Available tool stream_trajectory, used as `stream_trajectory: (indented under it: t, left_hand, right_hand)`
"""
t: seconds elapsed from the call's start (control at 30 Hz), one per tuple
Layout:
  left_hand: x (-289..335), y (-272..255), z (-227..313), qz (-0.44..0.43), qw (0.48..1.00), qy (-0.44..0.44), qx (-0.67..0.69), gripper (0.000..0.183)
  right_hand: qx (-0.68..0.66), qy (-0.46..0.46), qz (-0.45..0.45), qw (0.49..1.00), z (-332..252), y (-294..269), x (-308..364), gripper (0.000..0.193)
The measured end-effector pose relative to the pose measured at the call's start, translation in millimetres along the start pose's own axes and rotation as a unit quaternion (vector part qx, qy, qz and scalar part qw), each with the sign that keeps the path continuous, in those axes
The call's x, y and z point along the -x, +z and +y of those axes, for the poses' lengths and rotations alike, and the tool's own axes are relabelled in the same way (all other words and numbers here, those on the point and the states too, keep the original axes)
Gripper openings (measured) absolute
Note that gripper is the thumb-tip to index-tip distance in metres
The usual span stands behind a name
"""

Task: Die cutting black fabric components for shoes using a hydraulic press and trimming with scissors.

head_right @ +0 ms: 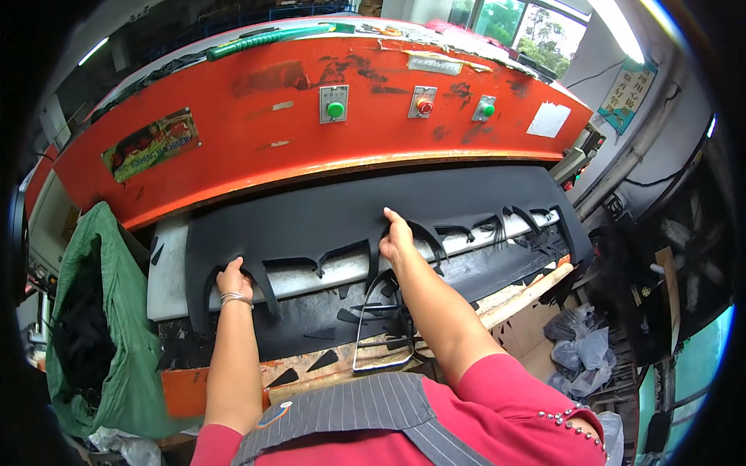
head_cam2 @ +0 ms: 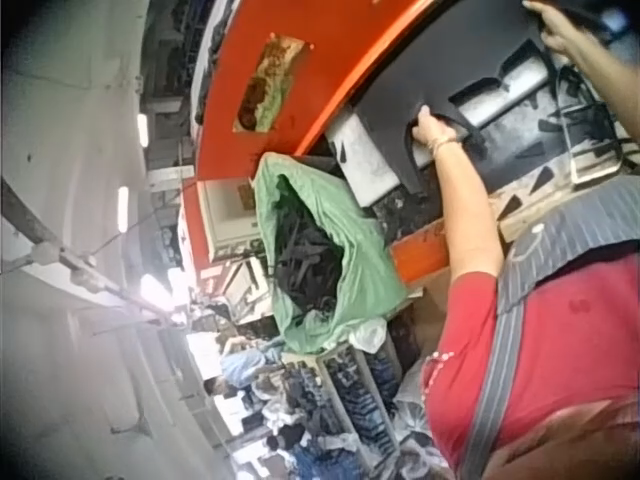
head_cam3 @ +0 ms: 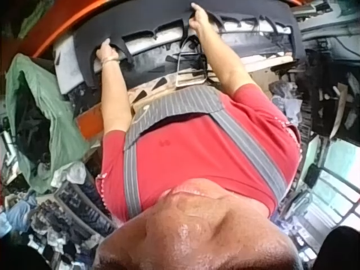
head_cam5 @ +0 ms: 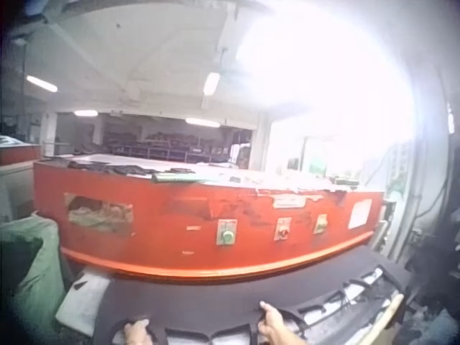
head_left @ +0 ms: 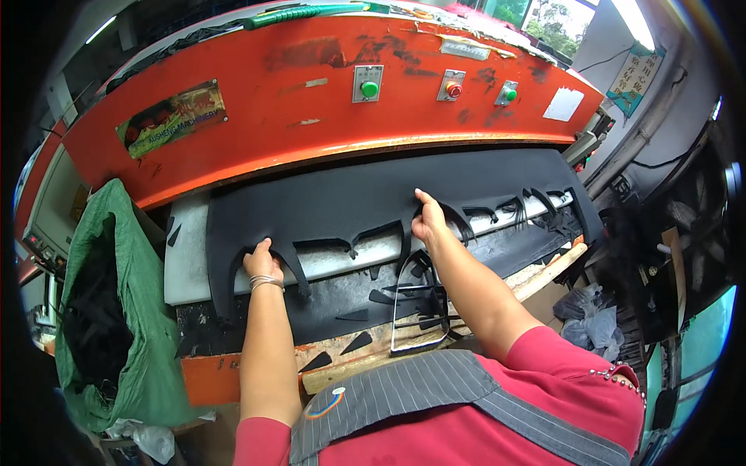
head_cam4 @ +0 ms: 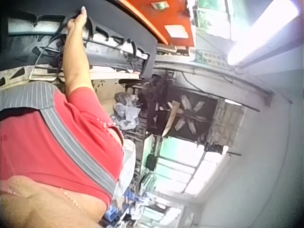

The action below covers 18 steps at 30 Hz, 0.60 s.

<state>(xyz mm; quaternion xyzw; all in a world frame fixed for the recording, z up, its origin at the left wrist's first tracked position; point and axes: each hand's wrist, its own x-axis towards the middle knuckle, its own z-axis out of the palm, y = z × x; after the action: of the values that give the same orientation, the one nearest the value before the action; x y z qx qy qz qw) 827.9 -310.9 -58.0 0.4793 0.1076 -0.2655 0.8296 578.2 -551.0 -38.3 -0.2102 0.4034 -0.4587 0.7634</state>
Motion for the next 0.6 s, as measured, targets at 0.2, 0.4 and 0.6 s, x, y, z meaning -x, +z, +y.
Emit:
stream_trajectory:
  t: [0.2,0.4,0.6]
  left_hand:
    - [4,-23,-5,0.0,0.999,-0.036,0.015,0.037]
    - [8,-4,5,-0.103,0.989,-0.071,0.076,0.025]
    - [19,0,-14,-0.122,0.988,-0.058,0.07,0.028]
  right_hand:
    - [0.063,0.174,-0.136,0.973,8,2,30,0.03]
    - [0.457,0.211,-0.298,0.811,-27,-28,93,0.04]
    - [0.819,-0.207,-0.277,0.457,-55,-79,183,0.062]
